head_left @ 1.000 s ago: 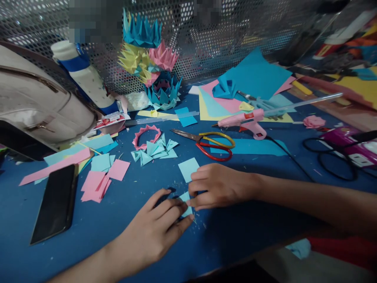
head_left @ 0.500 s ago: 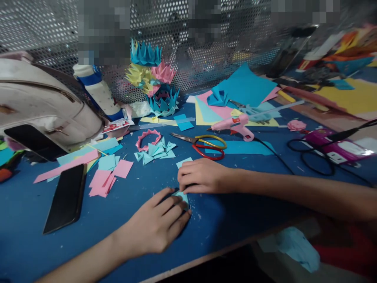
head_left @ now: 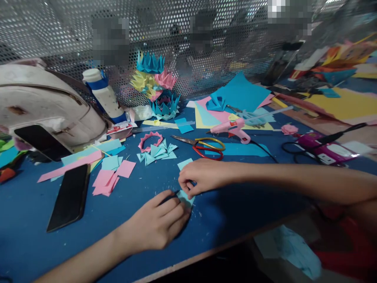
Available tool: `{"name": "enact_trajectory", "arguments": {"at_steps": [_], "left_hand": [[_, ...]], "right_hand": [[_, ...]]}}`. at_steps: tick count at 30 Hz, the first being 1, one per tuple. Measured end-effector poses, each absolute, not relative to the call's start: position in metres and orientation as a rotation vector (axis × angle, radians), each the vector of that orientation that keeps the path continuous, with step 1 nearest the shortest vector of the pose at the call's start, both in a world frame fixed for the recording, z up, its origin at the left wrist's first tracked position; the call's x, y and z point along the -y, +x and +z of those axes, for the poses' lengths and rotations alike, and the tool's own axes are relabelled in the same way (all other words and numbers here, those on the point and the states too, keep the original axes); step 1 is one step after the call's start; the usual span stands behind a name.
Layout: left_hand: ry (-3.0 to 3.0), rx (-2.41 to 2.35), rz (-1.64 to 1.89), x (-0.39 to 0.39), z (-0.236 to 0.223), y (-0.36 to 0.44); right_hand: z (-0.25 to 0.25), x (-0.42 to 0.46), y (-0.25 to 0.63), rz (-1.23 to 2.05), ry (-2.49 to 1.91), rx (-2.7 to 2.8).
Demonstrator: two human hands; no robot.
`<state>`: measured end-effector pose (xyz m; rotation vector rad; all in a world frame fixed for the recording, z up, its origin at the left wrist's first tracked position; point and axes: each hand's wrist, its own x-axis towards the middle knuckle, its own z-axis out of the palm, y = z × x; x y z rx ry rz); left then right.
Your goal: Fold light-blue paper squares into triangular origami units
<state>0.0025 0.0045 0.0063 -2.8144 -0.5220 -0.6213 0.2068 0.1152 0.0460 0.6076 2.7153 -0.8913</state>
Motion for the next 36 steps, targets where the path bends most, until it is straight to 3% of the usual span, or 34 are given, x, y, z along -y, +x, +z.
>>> {"name": "enact_trajectory", "arguments": {"at_steps": [5, 10, 20, 36], "left_hand": [[-2.806, 0.543, -0.631, -0.006, 0.007, 0.001], [-2.779, 0.581, -0.64, -0.004, 0.007, 0.001], [-2.754, 0.663, -0.568, 0.019, 0.011, -0.002], [-2.843, 0.921, -0.372, 0.014, 0.001, 0.0]], "right_hand": [[0.039, -0.114, 0.211, -0.925, 0.351, -2.954], [0.038, -0.116, 0.198, -0.737, 0.155, -2.956], [0.045, -0.114, 0.203, -0.792, 0.758, -2.803], [0.015, -0.088, 0.233, -0.71, 0.922, -3.123]]}}
